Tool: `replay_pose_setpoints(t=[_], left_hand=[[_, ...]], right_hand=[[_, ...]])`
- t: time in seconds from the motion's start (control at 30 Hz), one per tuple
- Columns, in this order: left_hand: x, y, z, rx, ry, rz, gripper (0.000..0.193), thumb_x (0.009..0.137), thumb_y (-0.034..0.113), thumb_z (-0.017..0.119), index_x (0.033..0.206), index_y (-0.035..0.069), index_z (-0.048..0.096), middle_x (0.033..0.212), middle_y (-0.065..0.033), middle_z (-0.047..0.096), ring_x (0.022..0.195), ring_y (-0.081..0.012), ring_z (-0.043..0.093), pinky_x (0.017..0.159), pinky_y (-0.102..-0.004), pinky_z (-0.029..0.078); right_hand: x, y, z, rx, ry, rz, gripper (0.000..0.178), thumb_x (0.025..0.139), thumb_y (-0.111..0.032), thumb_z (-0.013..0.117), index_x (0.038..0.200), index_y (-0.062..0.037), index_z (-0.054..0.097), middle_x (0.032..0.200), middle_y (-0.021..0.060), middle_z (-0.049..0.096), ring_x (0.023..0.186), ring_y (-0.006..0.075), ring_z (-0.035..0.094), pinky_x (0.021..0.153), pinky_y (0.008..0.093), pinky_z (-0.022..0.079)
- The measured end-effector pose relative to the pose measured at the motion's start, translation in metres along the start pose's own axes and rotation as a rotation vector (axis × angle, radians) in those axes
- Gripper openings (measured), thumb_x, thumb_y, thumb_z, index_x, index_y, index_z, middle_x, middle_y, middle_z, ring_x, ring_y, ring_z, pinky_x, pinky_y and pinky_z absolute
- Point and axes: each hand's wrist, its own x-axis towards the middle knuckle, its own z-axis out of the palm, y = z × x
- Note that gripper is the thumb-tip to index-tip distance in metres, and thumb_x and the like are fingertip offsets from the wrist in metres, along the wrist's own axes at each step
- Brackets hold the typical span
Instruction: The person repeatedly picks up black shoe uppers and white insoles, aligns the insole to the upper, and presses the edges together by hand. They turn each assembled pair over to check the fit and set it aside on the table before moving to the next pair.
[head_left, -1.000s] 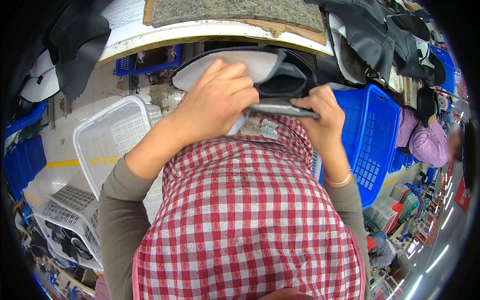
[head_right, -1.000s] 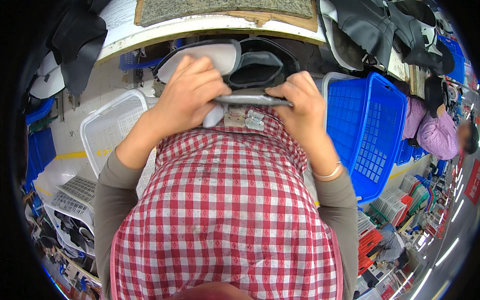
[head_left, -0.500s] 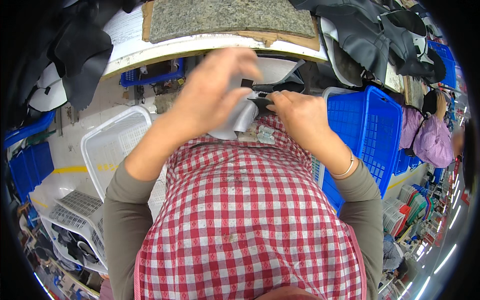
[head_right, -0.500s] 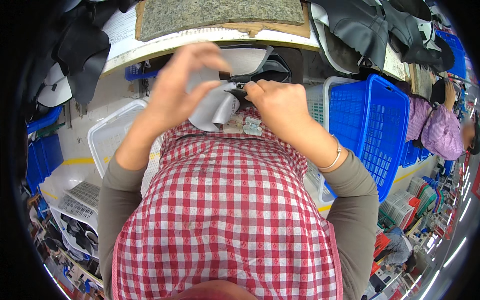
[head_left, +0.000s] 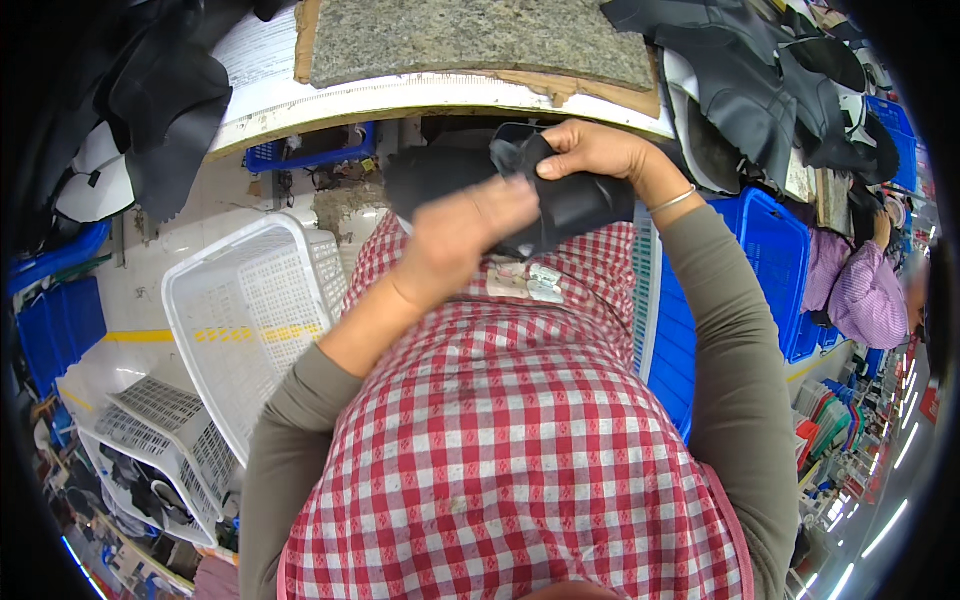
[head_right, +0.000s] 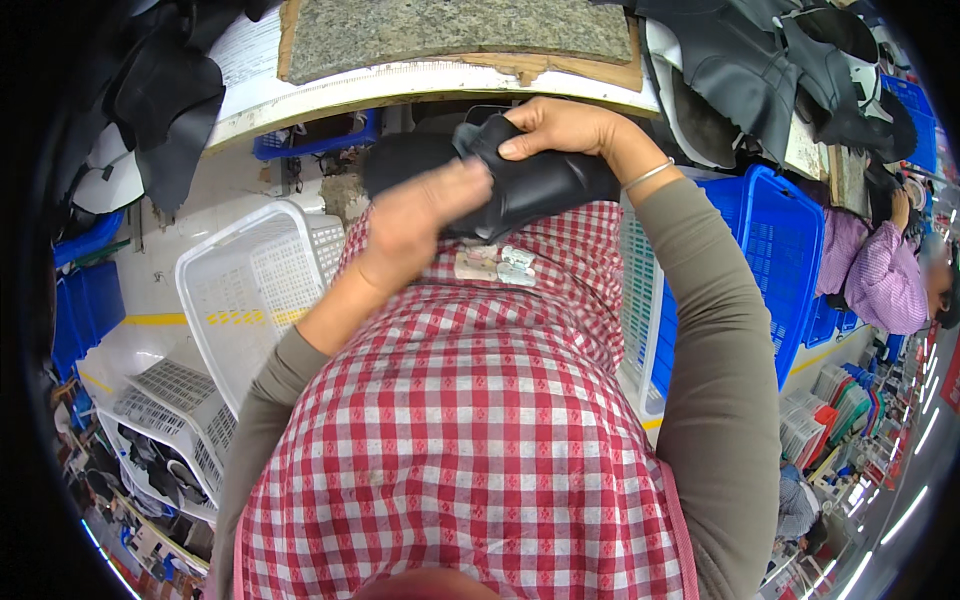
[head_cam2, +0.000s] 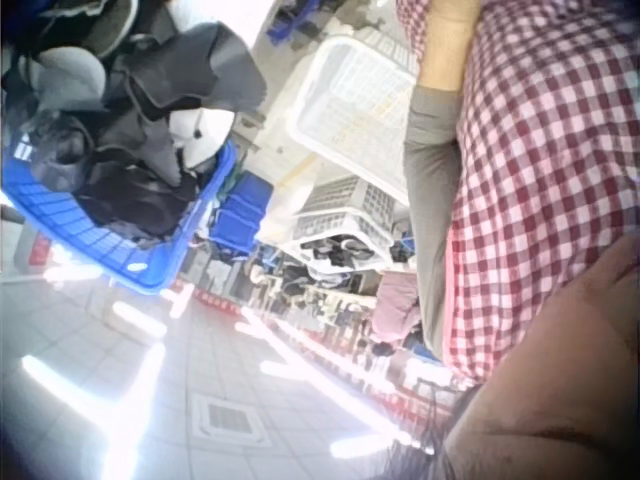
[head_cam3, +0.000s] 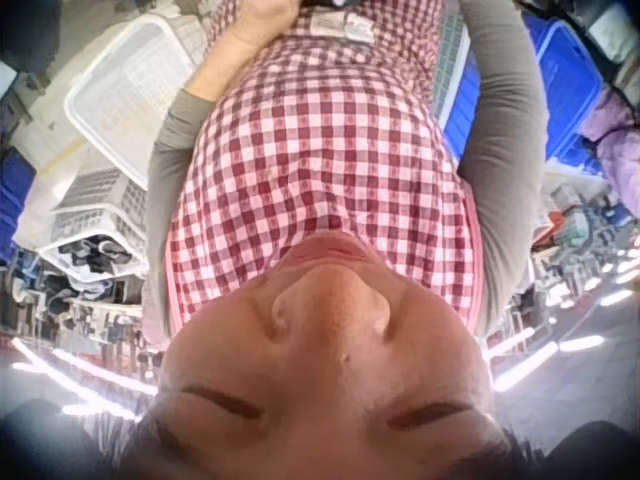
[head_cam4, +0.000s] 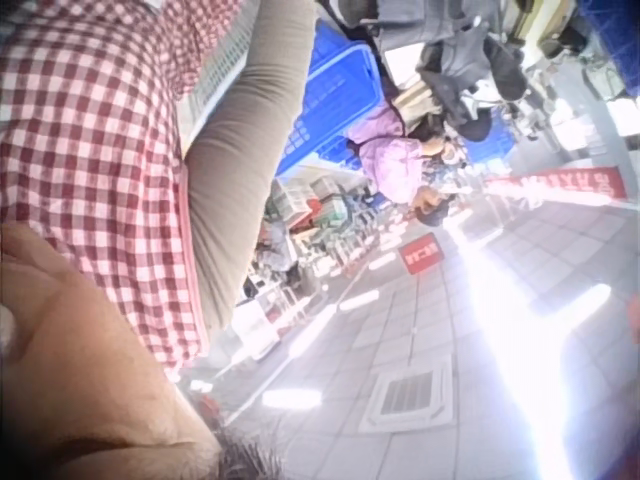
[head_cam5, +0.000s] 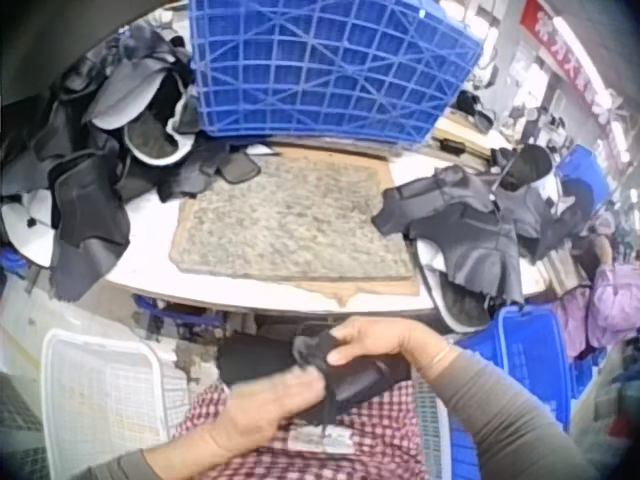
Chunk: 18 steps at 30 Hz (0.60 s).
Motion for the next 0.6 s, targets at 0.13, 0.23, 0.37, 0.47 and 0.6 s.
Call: replay_pose_setpoints(t=[0.13,0.23,0.37,0.47,0.6], left_hand=[[-0.050,0.000,-0.001,0.104,-0.531,0.011,0.034,0.089,0.007,0.064,0.122,0.007,0.073,0.130,-0.0063,0.072,0.132,-0.0235,0.062,0.117,-0.0480,0.045],[-0.039,-0.011,-0.028,0.178,-0.806,-0.096,0.052,0.082,-0.004,0.062,0.132,0.009,0.067,0.141,-0.0033,0.066,0.142,-0.0214,0.053,0.127,-0.0509,0.029],[0.009,-0.026,-0.056,-0.680,-0.768,-0.522,0.052,0.083,-0.014,0.054,0.132,0.002,0.064,0.128,-0.0128,0.071,0.121,-0.0235,0.068,0.108,-0.0400,0.052],[0.032,-0.034,-0.043,-0.186,-0.313,-0.658,0.022,0.102,0.005,0.060,0.123,-0.001,0.061,0.097,-0.0055,0.068,0.091,-0.0144,0.064,0.079,-0.0295,0.054],[0.033,-0.037,-0.027,-0.388,-0.480,-0.596,0.019,0.101,0.013,0.066,0.112,-0.002,0.069,0.091,-0.0113,0.069,0.081,-0.0172,0.063,0.077,-0.0345,0.051]], right_hand=[[0.006,0.028,0.004,-0.145,-0.152,0.002,0.034,0.094,-0.027,0.077,0.117,-0.0027,0.075,0.095,0.0069,0.076,0.085,0.0141,0.067,0.082,0.0330,0.053],[0.004,-0.001,0.035,-0.730,0.127,-0.104,0.031,0.089,-0.032,0.077,0.112,-0.0113,0.077,0.091,0.0187,0.074,0.089,0.0370,0.071,0.077,0.0439,0.055],[-0.019,-0.039,0.071,-1.008,0.356,-0.229,0.018,0.083,-0.029,0.078,0.088,-0.0121,0.072,0.080,0.0073,0.074,0.074,0.0310,0.072,0.064,0.0443,0.053],[-0.037,-0.041,0.082,-0.969,0.443,-0.351,0.012,0.082,-0.023,0.076,0.082,-0.0134,0.069,0.075,0.0044,0.071,0.072,0.0255,0.071,0.065,0.0396,0.052],[-0.047,-0.039,0.090,-1.001,0.574,-0.362,0.004,0.079,-0.020,0.070,0.080,-0.0165,0.069,0.070,-0.0005,0.064,0.071,0.0197,0.071,0.067,0.0356,0.050]])
